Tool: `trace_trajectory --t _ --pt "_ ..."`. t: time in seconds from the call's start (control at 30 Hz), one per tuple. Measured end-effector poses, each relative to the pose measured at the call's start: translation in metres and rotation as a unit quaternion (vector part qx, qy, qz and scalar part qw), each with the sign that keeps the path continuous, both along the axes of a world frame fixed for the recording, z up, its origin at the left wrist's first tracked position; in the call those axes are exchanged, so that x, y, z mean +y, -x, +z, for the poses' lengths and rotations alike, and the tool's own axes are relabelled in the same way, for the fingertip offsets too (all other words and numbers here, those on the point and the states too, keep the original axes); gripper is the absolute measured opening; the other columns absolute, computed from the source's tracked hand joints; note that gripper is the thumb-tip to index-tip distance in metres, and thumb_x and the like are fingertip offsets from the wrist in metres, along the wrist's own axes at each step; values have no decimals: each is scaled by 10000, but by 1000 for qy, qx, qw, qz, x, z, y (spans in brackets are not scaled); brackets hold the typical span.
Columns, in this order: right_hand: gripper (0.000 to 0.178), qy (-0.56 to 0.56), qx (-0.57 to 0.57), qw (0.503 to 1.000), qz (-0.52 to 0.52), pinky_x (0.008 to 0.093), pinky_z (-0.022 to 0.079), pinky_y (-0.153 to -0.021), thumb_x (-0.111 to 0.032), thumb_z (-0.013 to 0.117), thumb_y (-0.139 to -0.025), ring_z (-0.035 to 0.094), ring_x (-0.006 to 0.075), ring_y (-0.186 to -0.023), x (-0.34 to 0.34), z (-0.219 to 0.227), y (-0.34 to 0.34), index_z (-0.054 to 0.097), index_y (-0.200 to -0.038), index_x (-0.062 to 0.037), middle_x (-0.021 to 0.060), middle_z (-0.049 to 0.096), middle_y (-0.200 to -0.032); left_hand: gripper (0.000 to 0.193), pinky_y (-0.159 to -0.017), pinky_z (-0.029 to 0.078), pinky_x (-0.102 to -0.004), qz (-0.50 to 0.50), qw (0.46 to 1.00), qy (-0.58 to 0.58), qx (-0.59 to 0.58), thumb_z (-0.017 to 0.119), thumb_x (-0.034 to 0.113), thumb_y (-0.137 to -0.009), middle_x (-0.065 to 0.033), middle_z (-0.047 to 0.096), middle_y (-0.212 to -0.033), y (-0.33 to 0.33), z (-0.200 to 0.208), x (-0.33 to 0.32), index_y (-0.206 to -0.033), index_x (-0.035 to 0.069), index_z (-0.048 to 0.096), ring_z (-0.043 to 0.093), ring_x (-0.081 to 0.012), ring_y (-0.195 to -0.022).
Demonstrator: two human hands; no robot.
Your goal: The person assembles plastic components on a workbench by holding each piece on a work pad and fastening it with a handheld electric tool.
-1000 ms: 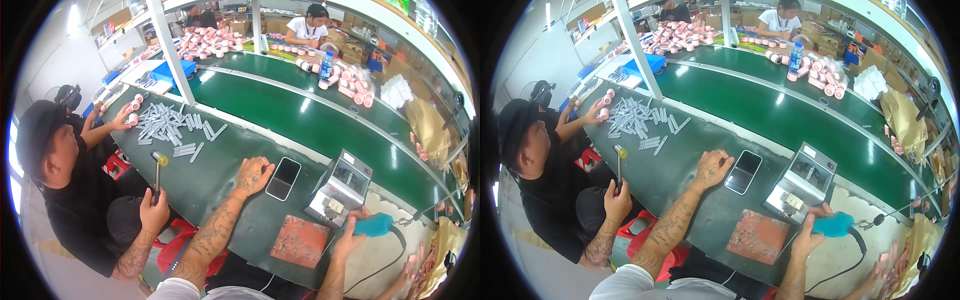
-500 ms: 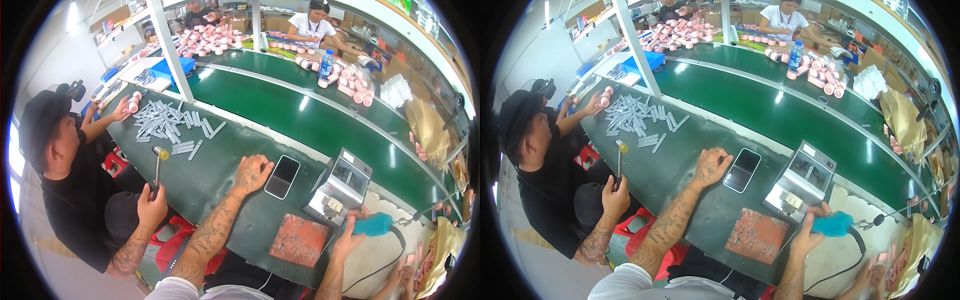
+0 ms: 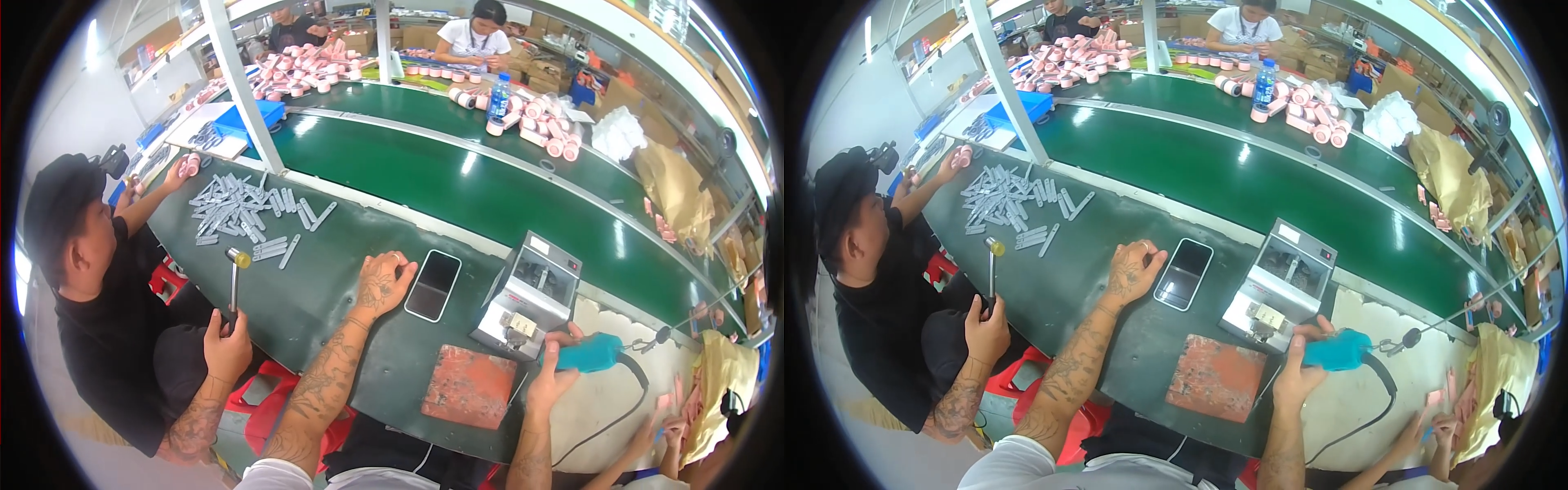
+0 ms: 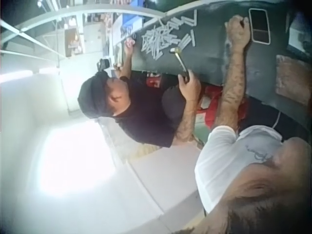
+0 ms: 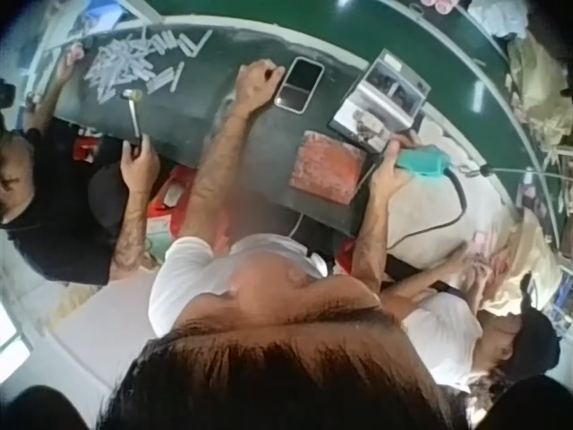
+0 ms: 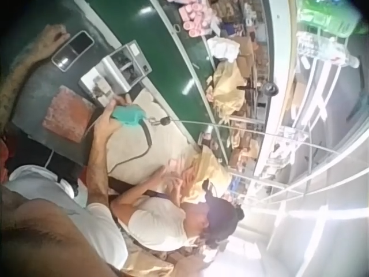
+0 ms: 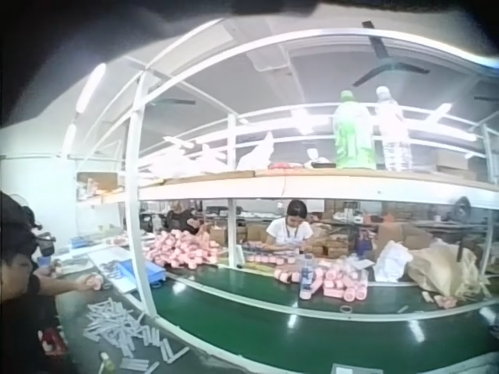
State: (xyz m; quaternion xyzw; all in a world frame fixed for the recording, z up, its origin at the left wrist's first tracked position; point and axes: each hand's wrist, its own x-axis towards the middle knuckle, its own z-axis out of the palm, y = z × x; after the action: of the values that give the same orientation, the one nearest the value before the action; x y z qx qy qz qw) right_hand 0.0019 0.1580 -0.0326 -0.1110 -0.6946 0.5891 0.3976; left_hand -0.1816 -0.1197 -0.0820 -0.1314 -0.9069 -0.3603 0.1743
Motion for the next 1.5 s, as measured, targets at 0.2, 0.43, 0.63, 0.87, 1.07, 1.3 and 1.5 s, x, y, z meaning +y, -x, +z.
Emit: trace_trajectory --t 0.2,0.43,0.63,0.87,1.07,1.3,1.5 --pt "490 6 -3 1000 4 271 439 -840 -198 667 -965 559 116 -940 1 -5 2 503 -1362 35 32 637 -1008 230 -842 434 -418 2 1000 11 -17 680 311 -936 -56 673 -837 0 3 -5 -873 93 644 642 -256 -806" --pt "490 -2 -15 1000 -5 282 436 -844 -263 679 -964 555 118 -938 5 -1 -5 526 -1322 34 35 642 -1023 239 -902 432 -452 -8 1000 12 -20 650 332 -954 -50 659 -834 -4 3 -1 -870 108 649 636 -273 -876" --pt "494 7 -19 1000 -5 300 430 -907 -243 664 -971 548 135 -961 -1 10 -4 499 -1315 71 43 626 -1005 223 -855 431 -444 2 1000 4 5 675 314 -939 -55 666 -837 -3 2 0 -859 108 640 634 -278 -850" --pt "486 16 -23 1000 -10 295 419 -893 -219 672 -957 540 115 -939 -1 2 -1 502 -1332 40 29 645 -982 225 -822 432 -439 -4 1000 -3 14 686 302 -928 -65 667 -821 2 -6 -4 -865 91 638 640 -282 -815" --pt "476 16 -6 1000 5 274 408 -887 -136 664 -940 538 104 -911 -1 10 -1 486 -1348 34 38 648 -963 230 -816 431 -444 -9 1000 -1 14 694 293 -918 -57 653 -796 3 -4 -2 -836 87 632 633 -281 -784" --pt "481 48 -12 999 16 275 418 -855 -111 660 -940 542 106 -888 1 4 -4 480 -1363 30 40 652 -971 217 -804 418 -424 -12 1000 -1 11 699 283 -916 -49 644 -773 -2 0 -2 -827 95 637 620 -263 -754" --pt "587 45 -8 999 28 293 443 -819 -341 687 -937 584 127 -921 7 10 -9 507 -1359 26 57 667 -989 266 -811 423 -416 -15 1000 6 25 685 318 -933 -55 667 -843 3 -5 0 -832 78 630 631 -266 -813"
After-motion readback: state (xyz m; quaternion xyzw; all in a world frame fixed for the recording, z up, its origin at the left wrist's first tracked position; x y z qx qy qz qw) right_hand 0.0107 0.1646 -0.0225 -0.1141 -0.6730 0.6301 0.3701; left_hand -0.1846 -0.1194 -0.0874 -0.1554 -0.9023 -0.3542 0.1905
